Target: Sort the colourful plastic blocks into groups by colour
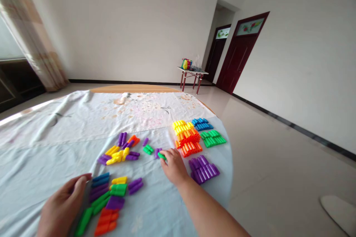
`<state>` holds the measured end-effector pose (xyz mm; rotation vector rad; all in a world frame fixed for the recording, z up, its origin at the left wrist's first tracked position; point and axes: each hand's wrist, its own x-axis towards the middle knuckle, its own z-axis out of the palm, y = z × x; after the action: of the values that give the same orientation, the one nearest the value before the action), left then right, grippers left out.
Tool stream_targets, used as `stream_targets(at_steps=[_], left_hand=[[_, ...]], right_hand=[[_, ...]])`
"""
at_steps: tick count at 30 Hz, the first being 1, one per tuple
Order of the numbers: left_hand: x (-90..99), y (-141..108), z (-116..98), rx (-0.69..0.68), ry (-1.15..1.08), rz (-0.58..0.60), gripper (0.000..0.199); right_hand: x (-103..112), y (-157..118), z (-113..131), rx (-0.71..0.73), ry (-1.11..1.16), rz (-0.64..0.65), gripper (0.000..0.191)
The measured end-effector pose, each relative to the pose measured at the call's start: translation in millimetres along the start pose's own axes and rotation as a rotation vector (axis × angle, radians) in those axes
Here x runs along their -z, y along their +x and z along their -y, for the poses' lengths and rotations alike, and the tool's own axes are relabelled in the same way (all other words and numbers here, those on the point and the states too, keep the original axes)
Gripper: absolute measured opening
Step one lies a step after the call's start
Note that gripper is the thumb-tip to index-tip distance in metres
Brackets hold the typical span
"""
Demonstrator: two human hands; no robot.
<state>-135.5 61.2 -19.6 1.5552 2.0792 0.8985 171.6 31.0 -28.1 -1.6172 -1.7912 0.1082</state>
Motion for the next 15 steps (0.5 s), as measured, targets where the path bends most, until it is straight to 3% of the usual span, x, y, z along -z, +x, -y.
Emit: stream_targets(at_steps=[7,15], left_hand=[[-0.9,-4.7,-1.5,0.013,-0.08,0.028,0.042],[0.9,-6.3,-4.6,0.024,-0.086,0.021,0.04]], right_hand=[[-5.8,-4.3,-0.8,0.035,0.003,0.049,0.028],[-4.5,-5.0,0.2,0.012,0.053,0.008,0.03]])
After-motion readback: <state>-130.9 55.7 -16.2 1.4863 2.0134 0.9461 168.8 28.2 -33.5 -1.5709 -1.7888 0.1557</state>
